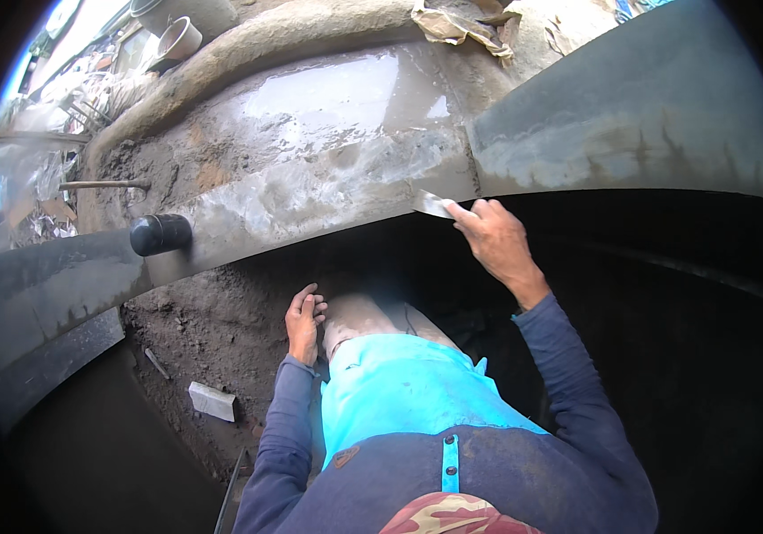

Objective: The person smooths a wet concrete surface using a trowel and a float. They repeatedly apply and level the material along a curved edge, occasionally switching tools to refine the finish.

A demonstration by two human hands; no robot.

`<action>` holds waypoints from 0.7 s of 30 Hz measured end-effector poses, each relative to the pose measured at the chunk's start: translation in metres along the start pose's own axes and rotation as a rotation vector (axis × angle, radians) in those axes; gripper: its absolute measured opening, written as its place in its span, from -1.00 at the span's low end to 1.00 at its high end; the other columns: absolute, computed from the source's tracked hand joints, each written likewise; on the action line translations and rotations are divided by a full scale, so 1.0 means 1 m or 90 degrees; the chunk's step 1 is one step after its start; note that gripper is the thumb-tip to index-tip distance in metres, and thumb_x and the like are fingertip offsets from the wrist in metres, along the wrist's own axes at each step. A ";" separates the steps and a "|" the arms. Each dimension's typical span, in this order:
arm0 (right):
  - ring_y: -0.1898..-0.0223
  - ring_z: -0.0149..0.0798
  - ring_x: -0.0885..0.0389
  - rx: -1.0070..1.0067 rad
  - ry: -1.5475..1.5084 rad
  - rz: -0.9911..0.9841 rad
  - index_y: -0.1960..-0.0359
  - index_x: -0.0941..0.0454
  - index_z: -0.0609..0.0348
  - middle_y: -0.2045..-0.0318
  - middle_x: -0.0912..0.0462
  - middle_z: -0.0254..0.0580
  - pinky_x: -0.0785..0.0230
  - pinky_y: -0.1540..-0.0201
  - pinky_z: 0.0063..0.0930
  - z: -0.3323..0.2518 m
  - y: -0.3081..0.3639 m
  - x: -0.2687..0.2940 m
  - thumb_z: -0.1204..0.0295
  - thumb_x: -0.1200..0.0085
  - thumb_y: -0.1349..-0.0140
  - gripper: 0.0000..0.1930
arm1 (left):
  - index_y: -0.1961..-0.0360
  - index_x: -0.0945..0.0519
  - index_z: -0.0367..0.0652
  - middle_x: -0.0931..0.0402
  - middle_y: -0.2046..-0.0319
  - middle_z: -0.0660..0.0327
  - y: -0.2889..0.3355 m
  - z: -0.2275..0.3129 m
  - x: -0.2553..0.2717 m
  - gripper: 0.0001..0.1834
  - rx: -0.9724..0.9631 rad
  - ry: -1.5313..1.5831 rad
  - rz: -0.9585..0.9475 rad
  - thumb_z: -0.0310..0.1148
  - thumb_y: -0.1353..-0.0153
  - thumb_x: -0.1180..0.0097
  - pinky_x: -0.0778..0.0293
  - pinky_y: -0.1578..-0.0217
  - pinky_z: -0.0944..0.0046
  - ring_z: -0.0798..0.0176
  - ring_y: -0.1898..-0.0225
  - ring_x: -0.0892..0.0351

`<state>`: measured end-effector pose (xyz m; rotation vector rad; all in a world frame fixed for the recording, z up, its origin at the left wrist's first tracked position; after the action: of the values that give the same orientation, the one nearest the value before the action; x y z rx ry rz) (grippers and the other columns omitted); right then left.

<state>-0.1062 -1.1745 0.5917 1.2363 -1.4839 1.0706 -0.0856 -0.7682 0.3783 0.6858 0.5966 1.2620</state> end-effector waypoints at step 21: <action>0.22 -0.18 -0.61 0.123 0.025 -0.019 -0.23 -0.73 -0.26 0.37 -0.56 -0.30 -0.46 0.17 -0.24 -0.059 -0.037 -0.007 0.55 -0.12 -0.36 -0.53 | -0.35 -0.65 -0.16 -0.71 0.08 0.31 -0.010 -0.013 0.055 -0.57 -0.043 -0.058 0.051 -0.16 -0.65 -0.09 -0.56 0.13 0.37 0.45 0.10 -0.69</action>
<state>-0.0625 -1.1204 0.6009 1.3584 -1.3517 1.2339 -0.0776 -0.7146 0.3601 0.7123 0.4532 1.3114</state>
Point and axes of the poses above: each hand's wrist, its own y-axis away from the middle knuckle, its own x-axis out of the back of the hand, z = x × y, the point moved 8 cm from there along -y, towards the middle knuckle
